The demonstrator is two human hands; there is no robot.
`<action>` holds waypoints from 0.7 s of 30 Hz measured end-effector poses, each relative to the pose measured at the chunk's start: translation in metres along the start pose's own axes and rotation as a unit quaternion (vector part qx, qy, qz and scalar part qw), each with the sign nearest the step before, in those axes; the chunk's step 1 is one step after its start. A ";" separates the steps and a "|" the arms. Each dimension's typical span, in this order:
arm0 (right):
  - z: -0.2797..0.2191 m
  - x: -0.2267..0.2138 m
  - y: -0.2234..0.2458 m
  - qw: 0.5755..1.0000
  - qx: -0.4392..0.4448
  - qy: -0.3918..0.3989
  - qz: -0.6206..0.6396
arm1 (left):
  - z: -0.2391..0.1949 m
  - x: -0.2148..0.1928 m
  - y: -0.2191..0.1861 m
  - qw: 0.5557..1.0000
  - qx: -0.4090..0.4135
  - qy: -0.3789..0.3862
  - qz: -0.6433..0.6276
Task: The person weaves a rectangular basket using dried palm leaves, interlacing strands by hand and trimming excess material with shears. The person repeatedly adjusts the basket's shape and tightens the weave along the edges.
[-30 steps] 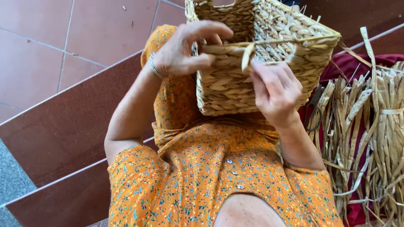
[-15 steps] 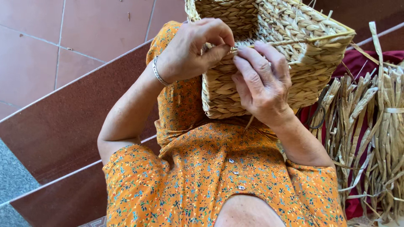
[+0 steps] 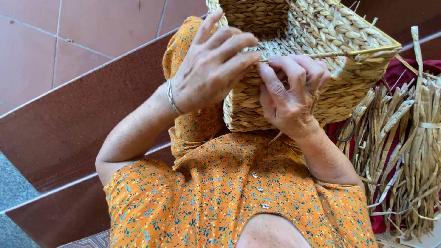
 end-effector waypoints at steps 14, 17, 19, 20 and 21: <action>0.009 -0.004 0.000 0.995 -0.075 0.050 -0.043 | -0.022 -0.004 0.015 0.966 -0.098 -0.081 -0.223; 0.007 -0.001 -0.001 0.995 -0.077 0.052 -0.041 | -0.026 -0.002 0.024 0.946 -0.134 -0.074 -0.284; 0.003 0.003 0.000 0.994 -0.074 0.056 -0.059 | -0.029 0.000 0.027 0.940 -0.148 -0.070 -0.299; 0.002 0.005 0.001 0.993 -0.071 0.060 -0.073 | -0.029 0.001 0.027 0.941 -0.147 -0.070 -0.296; 0.001 0.007 0.001 0.992 -0.068 0.062 -0.090 | -0.028 0.001 0.029 0.943 -0.144 -0.071 -0.292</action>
Point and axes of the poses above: each hand's wrist, its own z-axis towards the middle knuckle, its own x-axis out of the palm, y = z × x, the point moved 7 cm from there along z, towards the middle knuckle, and after that the axes turned 9 degrees about y, right-handed, at the moved point
